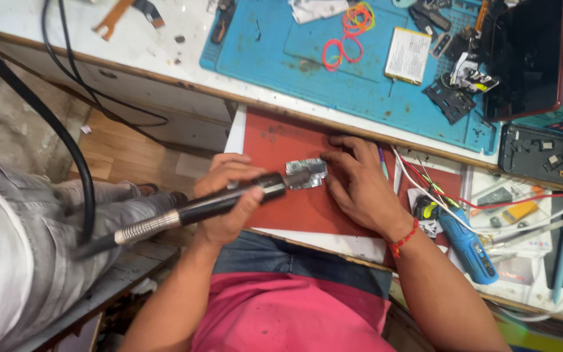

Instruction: The person uses a hot air gun to heat a small circuit board placed on a red mat, then sets the tool aside and uses a purple pen-like tool to scrape or clean the board surface. A smartphone is briefly handled and placed on the workbench.

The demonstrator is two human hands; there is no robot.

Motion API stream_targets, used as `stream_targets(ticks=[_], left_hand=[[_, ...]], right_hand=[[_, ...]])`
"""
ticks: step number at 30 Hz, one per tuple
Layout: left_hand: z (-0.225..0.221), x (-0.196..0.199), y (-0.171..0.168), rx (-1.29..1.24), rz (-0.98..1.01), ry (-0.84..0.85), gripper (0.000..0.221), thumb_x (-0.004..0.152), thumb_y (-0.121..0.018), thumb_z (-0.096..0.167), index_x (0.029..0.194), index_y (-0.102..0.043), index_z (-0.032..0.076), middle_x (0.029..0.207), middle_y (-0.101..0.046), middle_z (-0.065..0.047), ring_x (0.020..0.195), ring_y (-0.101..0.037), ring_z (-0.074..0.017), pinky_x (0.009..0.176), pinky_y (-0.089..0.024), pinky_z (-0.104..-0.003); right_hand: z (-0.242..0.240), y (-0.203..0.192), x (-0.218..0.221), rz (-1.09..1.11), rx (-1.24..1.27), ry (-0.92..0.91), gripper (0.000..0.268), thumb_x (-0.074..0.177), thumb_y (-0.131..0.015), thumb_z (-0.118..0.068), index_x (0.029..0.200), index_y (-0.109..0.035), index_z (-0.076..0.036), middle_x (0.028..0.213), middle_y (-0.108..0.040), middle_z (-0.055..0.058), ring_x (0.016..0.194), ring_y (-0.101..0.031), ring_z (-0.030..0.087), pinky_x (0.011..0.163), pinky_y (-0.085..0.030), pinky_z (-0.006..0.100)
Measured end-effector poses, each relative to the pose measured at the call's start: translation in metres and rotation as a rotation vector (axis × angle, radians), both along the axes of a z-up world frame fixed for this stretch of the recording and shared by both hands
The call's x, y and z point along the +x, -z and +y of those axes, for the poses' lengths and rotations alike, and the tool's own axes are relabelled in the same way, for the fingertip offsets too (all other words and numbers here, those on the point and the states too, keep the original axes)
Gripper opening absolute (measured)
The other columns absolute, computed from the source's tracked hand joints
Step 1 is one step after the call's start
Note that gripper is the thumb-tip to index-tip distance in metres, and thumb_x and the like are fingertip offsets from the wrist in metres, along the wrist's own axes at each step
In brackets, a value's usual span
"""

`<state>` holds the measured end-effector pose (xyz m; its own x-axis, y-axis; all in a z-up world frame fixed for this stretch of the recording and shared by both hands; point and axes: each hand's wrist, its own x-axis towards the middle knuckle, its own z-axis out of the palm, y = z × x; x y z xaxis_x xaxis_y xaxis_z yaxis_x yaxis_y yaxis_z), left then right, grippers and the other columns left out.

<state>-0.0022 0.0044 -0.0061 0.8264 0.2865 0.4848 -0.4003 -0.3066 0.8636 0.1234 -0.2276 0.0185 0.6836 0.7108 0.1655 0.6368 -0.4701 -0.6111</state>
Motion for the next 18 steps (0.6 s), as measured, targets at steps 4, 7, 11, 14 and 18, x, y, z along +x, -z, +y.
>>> stream_targets(ticks=[4, 7, 11, 14, 18], left_hand=[[0.0005, -0.0032, -0.0015, -0.013, 0.017, -0.056, 0.021, 0.091, -0.073, 0.019, 0.104, -0.070, 0.003, 0.104, -0.076, -0.012, 0.110, -0.067, -0.0264, 0.108, -0.052, -0.041], [0.0001, -0.0053, -0.0024, -0.046, 0.045, -0.063, 0.021, 0.092, -0.073, 0.019, 0.104, -0.070, 0.003, 0.106, -0.077, -0.012, 0.115, -0.066, -0.0276, 0.108, -0.051, -0.042], [-0.0024, -0.0040, 0.0004, -0.057, 0.044, -0.109, 0.022, 0.091, -0.073, 0.018, 0.106, -0.071, 0.001, 0.107, -0.076, -0.012, 0.114, -0.064, -0.0283, 0.107, -0.051, -0.042], [-0.0004, -0.0026, 0.0002, 0.010, 0.046, -0.025, 0.021, 0.090, -0.073, 0.018, 0.104, -0.071, 0.002, 0.106, -0.076, -0.011, 0.109, -0.068, -0.0258, 0.108, -0.051, -0.042], [-0.0058, -0.0011, 0.0010, -0.178, 0.026, -0.143, 0.016, 0.095, -0.072, 0.017, 0.102, -0.069, 0.003, 0.110, -0.072, -0.011, 0.109, -0.069, -0.0249, 0.101, -0.056, -0.038]], right_hand=[[0.0032, -0.0022, -0.0008, -0.013, 0.003, -0.012, 0.035, 0.085, -0.070, -0.006, 0.120, -0.067, -0.001, 0.136, -0.056, 0.019, 0.129, -0.051, 0.039, 0.110, -0.043, 0.047], [0.0032, -0.0019, -0.0023, -0.021, 0.003, -0.009, 0.036, 0.085, -0.070, -0.006, 0.120, -0.067, -0.001, 0.135, -0.056, 0.019, 0.127, -0.051, 0.040, 0.108, -0.043, 0.047], [0.0015, -0.0015, 0.0000, -0.007, 0.005, -0.015, 0.036, 0.085, -0.070, -0.005, 0.121, -0.067, -0.001, 0.135, -0.056, 0.019, 0.126, -0.051, 0.039, 0.108, -0.043, 0.047], [0.0015, -0.0013, -0.0017, -0.016, 0.012, -0.016, 0.037, 0.085, -0.070, -0.005, 0.122, -0.067, -0.001, 0.135, -0.056, 0.019, 0.127, -0.051, 0.040, 0.108, -0.043, 0.047], [0.0031, -0.0019, 0.0010, -0.002, 0.014, -0.021, 0.037, 0.084, -0.070, -0.005, 0.120, -0.067, -0.001, 0.135, -0.056, 0.019, 0.126, -0.051, 0.040, 0.107, -0.043, 0.047]])
